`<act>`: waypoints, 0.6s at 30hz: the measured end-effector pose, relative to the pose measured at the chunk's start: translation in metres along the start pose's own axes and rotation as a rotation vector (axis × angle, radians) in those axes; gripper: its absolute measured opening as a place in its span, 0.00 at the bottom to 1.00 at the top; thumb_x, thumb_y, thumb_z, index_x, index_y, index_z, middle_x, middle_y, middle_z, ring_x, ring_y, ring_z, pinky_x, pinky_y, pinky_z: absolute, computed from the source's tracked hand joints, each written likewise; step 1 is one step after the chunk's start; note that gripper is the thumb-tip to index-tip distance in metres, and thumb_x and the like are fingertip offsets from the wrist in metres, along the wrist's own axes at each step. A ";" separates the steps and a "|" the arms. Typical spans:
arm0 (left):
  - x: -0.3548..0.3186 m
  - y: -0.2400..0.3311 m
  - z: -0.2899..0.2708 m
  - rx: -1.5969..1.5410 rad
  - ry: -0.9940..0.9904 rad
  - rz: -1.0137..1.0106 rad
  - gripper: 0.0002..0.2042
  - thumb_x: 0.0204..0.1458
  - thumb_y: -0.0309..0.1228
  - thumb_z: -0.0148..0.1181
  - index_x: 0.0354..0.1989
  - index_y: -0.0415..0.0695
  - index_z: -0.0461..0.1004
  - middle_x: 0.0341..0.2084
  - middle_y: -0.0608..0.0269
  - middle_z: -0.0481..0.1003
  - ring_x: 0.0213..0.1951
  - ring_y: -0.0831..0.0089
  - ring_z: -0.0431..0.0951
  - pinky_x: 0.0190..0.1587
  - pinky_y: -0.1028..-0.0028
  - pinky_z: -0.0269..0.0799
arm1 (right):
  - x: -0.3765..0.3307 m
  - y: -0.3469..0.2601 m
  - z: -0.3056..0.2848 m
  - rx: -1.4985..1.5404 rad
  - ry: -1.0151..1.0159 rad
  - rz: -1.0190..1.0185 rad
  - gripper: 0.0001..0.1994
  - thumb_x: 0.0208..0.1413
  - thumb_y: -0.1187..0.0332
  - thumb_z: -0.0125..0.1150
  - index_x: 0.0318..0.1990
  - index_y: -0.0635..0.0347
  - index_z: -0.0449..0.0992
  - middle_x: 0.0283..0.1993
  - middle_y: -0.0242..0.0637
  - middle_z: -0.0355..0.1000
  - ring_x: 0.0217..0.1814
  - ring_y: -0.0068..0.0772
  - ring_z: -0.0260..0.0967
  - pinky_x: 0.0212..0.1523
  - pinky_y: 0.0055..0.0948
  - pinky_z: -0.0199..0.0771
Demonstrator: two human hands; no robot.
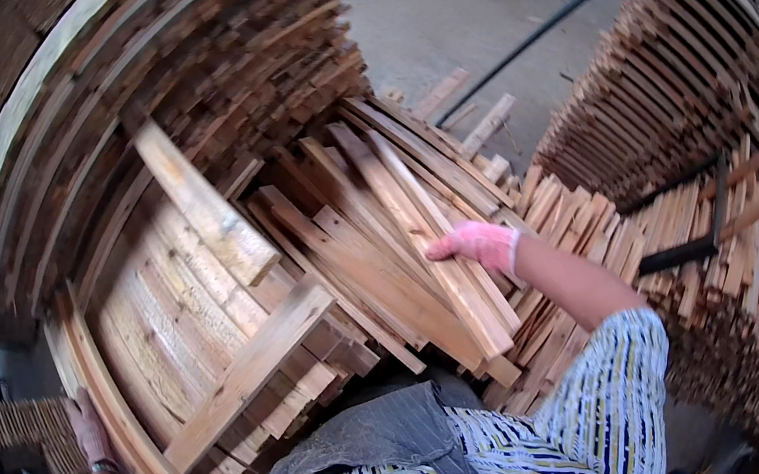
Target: The person repeatedly picks up wooden planks from a large pile and places them onto a growing stack. They handle the planks one at a time or in small groups, aligning them as they build the stack higher. The process is continuous and repetitive throughout the clip.
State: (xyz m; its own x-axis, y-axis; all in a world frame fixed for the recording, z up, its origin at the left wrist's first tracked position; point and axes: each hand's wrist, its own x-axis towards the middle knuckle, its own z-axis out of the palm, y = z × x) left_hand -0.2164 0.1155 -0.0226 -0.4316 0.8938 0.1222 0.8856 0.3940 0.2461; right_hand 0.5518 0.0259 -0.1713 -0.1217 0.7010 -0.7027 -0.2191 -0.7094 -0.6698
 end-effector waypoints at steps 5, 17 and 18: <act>0.005 -0.027 0.013 -0.051 0.024 0.000 0.39 0.61 0.56 0.47 0.68 0.33 0.58 0.62 0.31 0.63 0.63 0.42 0.64 0.65 0.59 0.59 | -0.083 -0.014 0.030 -0.033 -0.012 -0.094 0.25 0.53 0.66 0.66 0.57 0.69 0.71 0.45 0.39 0.78 0.42 0.31 0.78 0.45 0.36 0.81; -0.051 0.074 -0.033 0.150 -0.059 -0.180 0.36 0.60 0.61 0.42 0.64 0.41 0.61 0.61 0.34 0.64 0.62 0.42 0.67 0.63 0.51 0.63 | -0.203 -0.123 0.218 -0.459 -0.198 -0.390 0.37 0.44 0.64 0.71 0.63 0.69 0.65 0.55 0.39 0.74 0.52 0.29 0.72 0.53 0.30 0.73; -0.054 0.066 -0.035 0.154 -0.077 -0.213 0.36 0.60 0.61 0.41 0.64 0.41 0.60 0.62 0.34 0.63 0.62 0.42 0.67 0.64 0.51 0.62 | -0.198 -0.138 0.252 -0.464 -0.299 -0.332 0.36 0.45 0.65 0.71 0.63 0.68 0.65 0.52 0.39 0.74 0.50 0.29 0.72 0.53 0.30 0.74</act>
State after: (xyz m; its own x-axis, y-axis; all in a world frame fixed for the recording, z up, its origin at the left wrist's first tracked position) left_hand -0.1407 0.0861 0.0212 -0.6019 0.7985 0.0083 0.7944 0.5976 0.1088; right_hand 0.3624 0.0032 0.1203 -0.3989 0.8310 -0.3877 0.1422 -0.3617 -0.9214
